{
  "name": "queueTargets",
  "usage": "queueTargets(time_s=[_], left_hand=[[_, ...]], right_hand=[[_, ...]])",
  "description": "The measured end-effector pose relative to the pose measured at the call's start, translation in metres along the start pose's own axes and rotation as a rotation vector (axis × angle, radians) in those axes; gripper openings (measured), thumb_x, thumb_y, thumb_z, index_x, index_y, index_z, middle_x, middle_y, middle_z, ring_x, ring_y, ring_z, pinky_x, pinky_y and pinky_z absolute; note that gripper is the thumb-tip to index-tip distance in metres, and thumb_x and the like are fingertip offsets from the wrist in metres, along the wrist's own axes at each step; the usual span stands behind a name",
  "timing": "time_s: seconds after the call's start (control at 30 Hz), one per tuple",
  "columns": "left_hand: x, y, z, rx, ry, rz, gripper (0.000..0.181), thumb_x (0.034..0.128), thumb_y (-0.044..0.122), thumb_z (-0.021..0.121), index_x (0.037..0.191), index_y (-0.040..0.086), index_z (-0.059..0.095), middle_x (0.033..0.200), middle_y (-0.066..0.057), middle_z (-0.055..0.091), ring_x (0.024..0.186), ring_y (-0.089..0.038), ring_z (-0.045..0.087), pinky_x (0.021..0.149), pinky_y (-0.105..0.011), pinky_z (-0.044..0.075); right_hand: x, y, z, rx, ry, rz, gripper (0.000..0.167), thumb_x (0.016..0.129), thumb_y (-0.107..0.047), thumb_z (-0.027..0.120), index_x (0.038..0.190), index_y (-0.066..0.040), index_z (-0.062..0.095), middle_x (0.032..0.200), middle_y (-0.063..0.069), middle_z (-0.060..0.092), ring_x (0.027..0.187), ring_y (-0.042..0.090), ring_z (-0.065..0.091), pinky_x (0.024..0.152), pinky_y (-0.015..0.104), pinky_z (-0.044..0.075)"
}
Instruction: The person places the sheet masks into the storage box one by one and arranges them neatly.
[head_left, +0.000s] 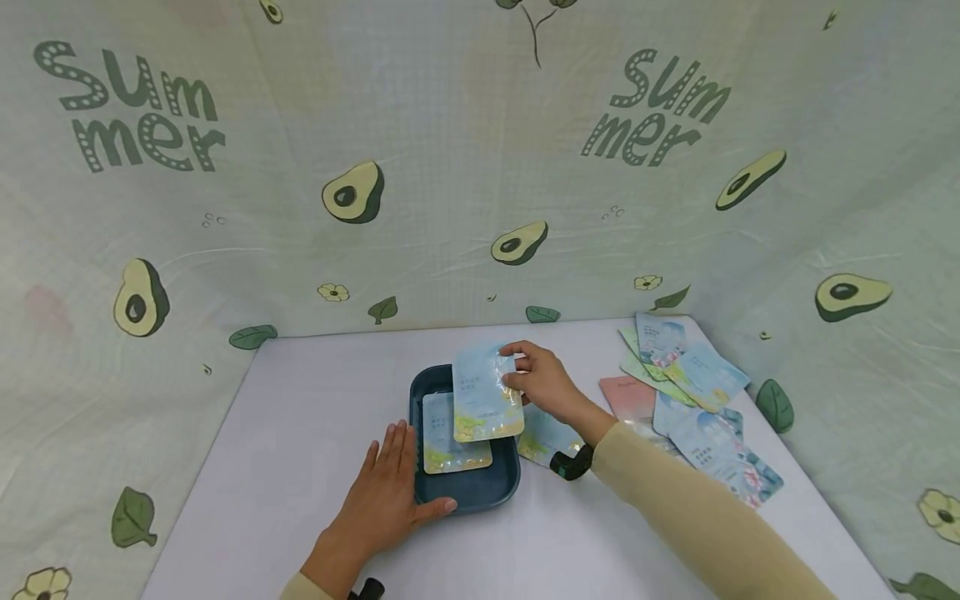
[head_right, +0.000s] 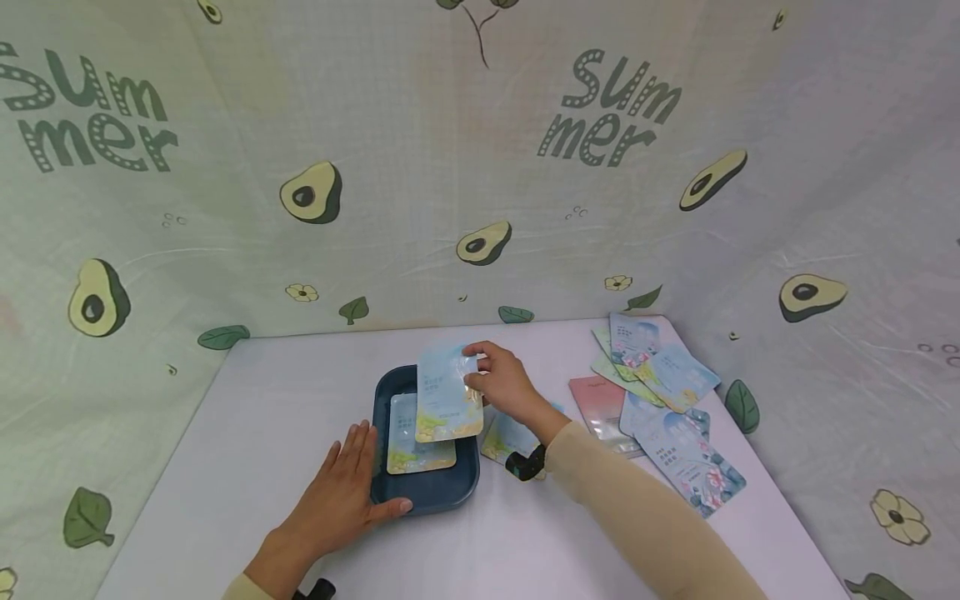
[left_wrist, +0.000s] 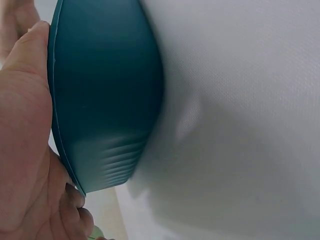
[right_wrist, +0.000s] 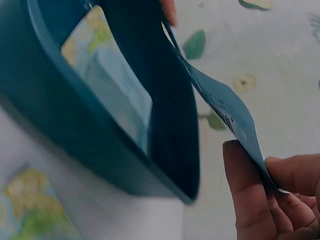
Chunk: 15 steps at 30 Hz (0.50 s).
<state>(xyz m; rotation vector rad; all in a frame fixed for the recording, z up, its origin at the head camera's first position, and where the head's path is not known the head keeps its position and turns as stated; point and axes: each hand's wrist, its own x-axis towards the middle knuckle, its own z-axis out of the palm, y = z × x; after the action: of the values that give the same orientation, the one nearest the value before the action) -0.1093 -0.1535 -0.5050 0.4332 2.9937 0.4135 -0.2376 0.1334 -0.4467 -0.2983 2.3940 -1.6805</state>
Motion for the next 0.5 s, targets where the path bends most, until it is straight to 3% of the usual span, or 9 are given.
queueTargets(time_s=[0.27,0.5], left_hand=[[0.000,-0.001,-0.001,0.009,-0.005,0.006,0.124,0.0872,0.081,0.063,0.164,-0.008,0.023,0.173,-0.026,0.018,0.163,-0.042,0.014,0.129,-0.065,0.019],[0.000,0.000,0.000,0.002,-0.011,0.016,0.123,0.0883,0.080,0.063,0.164,-0.009,0.023,0.173,-0.027,0.018,0.162,-0.043,0.015,0.128,-0.065,0.019]], right_hand=[[0.003,0.003,0.046,-0.048,-0.048,-0.028,0.037,0.102,-0.006,0.067,0.139,-0.011,0.062,0.064,-0.005,0.029,0.050,0.015,0.034,0.054,0.030,0.039],[0.003,0.002,0.065,-0.124,-0.071,-0.051,0.038,0.102,-0.006,0.065,0.140,-0.007,0.061,0.069,-0.002,0.050,0.047,0.014,0.044,0.052,0.029,0.043]])
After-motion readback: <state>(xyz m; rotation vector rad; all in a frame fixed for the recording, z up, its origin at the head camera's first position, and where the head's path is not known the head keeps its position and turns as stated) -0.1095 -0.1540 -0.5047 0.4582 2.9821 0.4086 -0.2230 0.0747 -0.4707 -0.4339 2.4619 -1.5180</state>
